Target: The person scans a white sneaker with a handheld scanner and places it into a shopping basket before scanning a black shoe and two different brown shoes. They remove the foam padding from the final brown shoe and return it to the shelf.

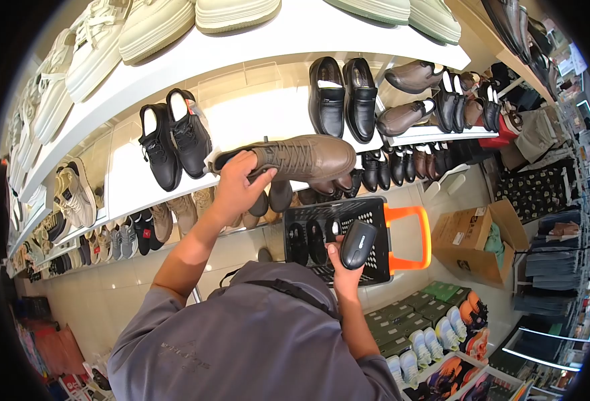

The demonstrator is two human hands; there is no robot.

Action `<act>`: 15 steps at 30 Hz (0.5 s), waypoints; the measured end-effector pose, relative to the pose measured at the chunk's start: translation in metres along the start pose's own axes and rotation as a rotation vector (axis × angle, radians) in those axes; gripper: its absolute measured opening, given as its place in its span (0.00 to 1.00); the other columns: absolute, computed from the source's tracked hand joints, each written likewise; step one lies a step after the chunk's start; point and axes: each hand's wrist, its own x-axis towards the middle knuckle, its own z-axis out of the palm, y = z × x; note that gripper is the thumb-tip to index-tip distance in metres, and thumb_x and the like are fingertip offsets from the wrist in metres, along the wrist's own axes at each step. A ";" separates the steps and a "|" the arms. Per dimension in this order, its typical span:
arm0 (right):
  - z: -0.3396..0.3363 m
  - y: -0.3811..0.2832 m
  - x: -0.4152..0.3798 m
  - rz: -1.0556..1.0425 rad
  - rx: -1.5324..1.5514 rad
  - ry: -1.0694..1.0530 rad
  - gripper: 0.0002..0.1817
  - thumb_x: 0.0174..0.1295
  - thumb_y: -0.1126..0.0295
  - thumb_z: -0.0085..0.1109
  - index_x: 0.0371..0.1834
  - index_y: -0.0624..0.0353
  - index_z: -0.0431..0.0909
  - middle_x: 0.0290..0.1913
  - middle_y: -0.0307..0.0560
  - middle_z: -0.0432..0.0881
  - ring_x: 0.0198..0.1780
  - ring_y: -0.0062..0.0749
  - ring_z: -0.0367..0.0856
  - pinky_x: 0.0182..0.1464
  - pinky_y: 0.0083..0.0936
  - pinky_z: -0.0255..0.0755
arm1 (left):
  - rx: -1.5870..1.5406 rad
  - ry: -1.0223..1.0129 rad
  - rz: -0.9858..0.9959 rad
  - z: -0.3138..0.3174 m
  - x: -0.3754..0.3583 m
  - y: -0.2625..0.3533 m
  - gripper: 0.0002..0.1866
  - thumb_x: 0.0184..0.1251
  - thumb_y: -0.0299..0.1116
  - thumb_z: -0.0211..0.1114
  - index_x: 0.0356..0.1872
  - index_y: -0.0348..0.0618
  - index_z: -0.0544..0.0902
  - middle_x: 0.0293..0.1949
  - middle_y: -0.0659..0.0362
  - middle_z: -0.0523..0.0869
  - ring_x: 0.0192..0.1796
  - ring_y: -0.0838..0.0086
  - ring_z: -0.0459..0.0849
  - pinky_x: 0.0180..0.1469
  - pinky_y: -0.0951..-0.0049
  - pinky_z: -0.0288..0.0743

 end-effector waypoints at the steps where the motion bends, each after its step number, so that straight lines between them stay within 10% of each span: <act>1: 0.003 0.002 0.000 0.011 0.020 0.013 0.20 0.57 0.76 0.66 0.51 0.66 0.71 0.39 0.44 0.80 0.43 0.29 0.82 0.50 0.27 0.74 | -0.011 0.036 -0.016 -0.003 0.005 -0.002 0.08 0.55 0.30 0.68 0.29 0.37 0.79 0.24 0.53 0.77 0.30 0.58 0.76 0.33 0.63 0.70; 15: 0.029 -0.001 -0.004 0.007 0.097 0.072 0.18 0.56 0.78 0.67 0.49 0.67 0.74 0.38 0.44 0.82 0.41 0.26 0.82 0.46 0.22 0.74 | 0.280 -0.188 0.140 -0.034 0.059 -0.061 0.10 0.56 0.32 0.68 0.30 0.36 0.78 0.25 0.51 0.77 0.32 0.57 0.76 0.35 0.62 0.71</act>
